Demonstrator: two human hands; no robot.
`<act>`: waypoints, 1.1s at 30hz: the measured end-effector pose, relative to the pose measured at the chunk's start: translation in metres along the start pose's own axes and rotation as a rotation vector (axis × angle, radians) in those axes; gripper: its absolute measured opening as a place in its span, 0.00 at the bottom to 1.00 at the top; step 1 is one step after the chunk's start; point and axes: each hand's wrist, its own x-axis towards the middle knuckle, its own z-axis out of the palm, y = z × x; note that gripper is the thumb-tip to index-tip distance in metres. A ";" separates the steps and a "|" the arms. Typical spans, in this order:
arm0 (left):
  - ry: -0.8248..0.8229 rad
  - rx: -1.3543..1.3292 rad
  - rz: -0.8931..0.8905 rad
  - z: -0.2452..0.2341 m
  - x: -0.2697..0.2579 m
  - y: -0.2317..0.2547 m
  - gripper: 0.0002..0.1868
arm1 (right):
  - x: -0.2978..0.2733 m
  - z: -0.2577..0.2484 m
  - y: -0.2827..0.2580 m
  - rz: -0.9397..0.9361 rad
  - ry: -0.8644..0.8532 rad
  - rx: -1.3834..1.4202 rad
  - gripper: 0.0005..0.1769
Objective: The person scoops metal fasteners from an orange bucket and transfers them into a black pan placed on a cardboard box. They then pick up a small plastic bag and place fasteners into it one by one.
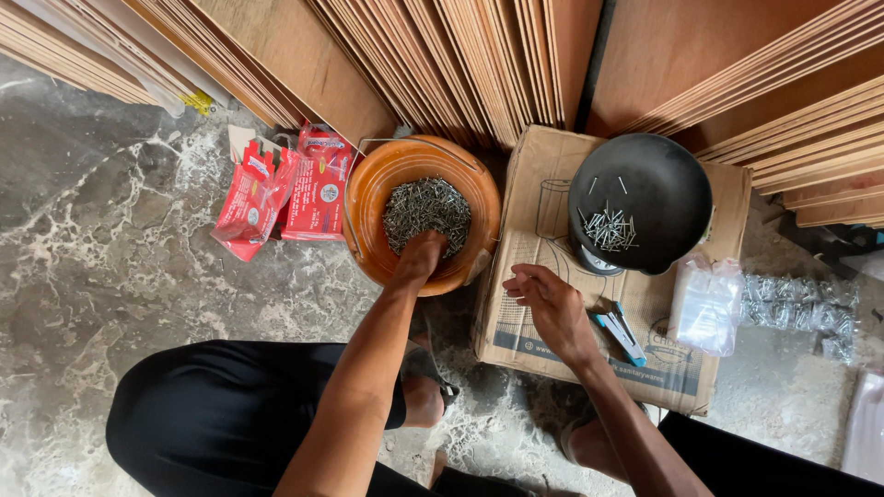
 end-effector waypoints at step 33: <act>0.633 0.404 0.711 0.013 0.018 0.255 0.04 | 0.009 -0.038 -0.033 0.093 0.135 0.554 0.23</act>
